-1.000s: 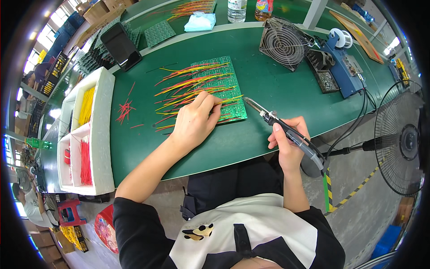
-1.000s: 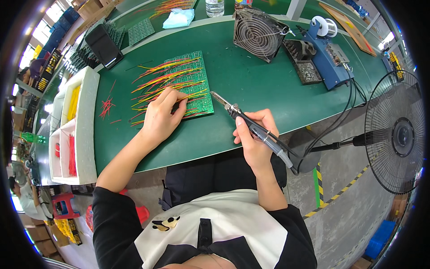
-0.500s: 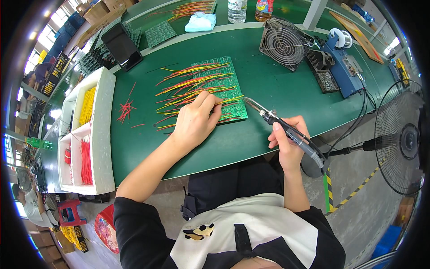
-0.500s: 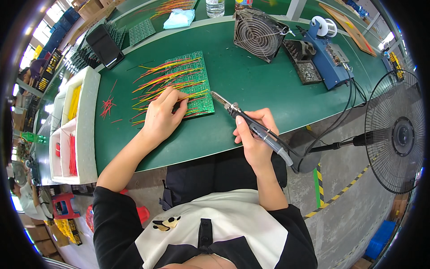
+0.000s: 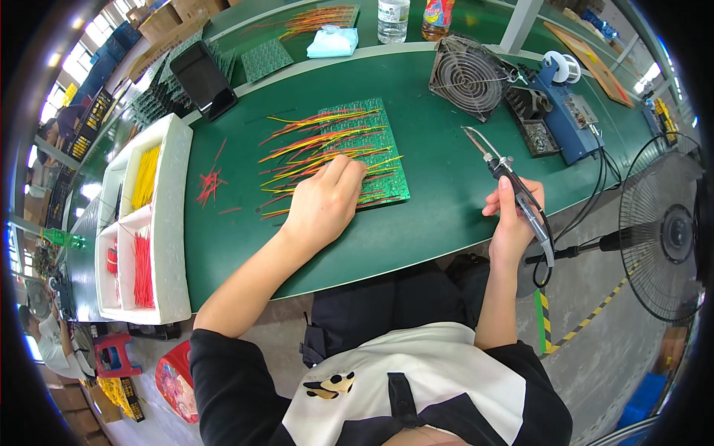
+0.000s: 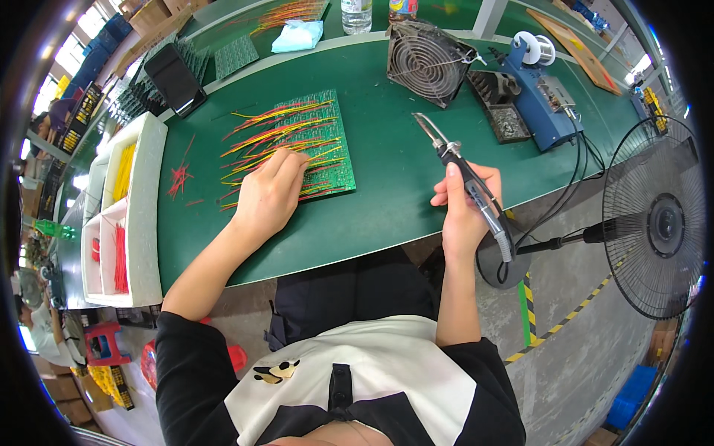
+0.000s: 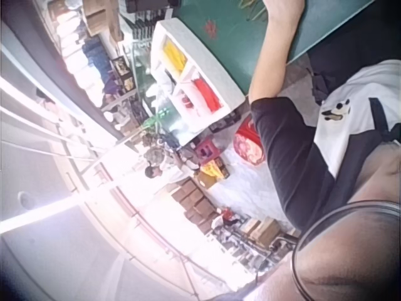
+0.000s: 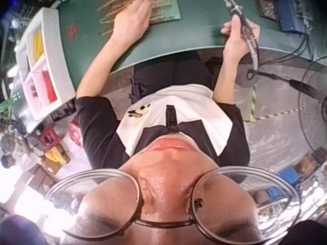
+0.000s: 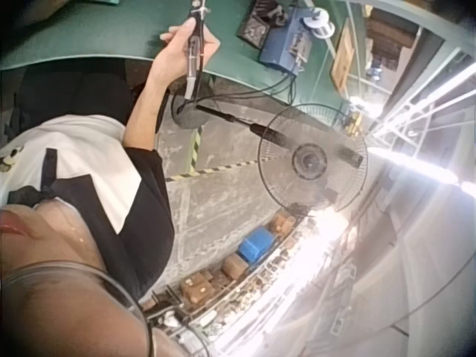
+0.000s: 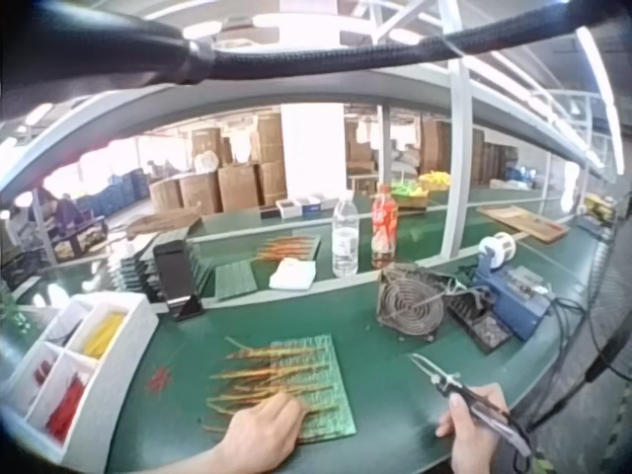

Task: The person retrieves wires from a foam organizer, positions them onto a circuit board by hand, and solders them in place using a soldering iron.

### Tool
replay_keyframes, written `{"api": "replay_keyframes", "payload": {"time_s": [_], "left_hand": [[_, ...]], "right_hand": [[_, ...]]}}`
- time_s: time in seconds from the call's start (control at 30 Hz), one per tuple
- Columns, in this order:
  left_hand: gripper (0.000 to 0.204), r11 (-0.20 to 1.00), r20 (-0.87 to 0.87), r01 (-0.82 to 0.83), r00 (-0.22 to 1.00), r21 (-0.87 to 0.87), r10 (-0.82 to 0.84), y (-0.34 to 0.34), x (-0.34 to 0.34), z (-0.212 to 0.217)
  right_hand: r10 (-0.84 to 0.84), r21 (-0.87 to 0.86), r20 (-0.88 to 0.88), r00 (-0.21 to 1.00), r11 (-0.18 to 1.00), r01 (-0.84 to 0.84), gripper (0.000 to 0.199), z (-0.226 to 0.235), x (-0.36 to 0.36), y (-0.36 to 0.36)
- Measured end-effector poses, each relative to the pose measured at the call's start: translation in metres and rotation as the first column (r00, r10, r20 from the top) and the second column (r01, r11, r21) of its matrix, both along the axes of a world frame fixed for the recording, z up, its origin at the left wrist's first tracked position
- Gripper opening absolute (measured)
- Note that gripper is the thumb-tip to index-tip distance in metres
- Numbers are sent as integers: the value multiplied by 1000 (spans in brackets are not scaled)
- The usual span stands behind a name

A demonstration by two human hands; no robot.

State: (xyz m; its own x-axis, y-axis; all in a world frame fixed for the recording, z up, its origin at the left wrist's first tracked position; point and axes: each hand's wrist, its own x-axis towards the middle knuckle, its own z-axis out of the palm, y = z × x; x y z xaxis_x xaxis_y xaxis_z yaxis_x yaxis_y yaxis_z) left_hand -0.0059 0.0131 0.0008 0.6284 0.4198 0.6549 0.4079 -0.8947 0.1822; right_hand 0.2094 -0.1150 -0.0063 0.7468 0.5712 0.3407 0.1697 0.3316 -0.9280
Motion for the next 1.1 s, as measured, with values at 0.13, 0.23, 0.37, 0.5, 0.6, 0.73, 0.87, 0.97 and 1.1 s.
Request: {"api": "replay_keyframes", "payload": {"time_s": [0.13,0.23,0.37,0.5,0.6,0.73,0.87,0.97,1.1], "left_hand": [[21,961,-7,27,1000,276,-27,-2,-1,15],[32,966,-168,193,972,174,-164,-30,-2,14],[42,984,-315,177,934,4,-166,-36,1,2],[42,983,-272,173,945,-62,-183,-27,5,-2],[43,979,-182,195,962,-56,-202,-17,8,-6],[34,981,-72,176,980,-86,-183,-14,7,-5],[16,988,-7,127,992,-88,-128,-9,5,1],[15,994,10,77,997,-77,-76,-2,2,-2],[14,987,45,78,996,-138,-73,2,2,-6]], "right_hand": [[-90,83,51,995,993,86,16,-13,0,0],[-110,92,79,991,990,102,16,-14,-3,-2],[-74,104,59,995,992,68,16,-15,-3,-1],[-58,75,61,996,996,53,16,-14,-1,2],[-57,72,43,997,996,53,17,-13,-3,3],[-47,66,50,998,997,43,18,-14,-2,2],[-24,84,42,999,996,20,19,-16,0,0],[9,65,19,1000,998,-11,18,-11,-3,0],[112,16,-69,991,994,-112,18,-4,-6,-5]]}}
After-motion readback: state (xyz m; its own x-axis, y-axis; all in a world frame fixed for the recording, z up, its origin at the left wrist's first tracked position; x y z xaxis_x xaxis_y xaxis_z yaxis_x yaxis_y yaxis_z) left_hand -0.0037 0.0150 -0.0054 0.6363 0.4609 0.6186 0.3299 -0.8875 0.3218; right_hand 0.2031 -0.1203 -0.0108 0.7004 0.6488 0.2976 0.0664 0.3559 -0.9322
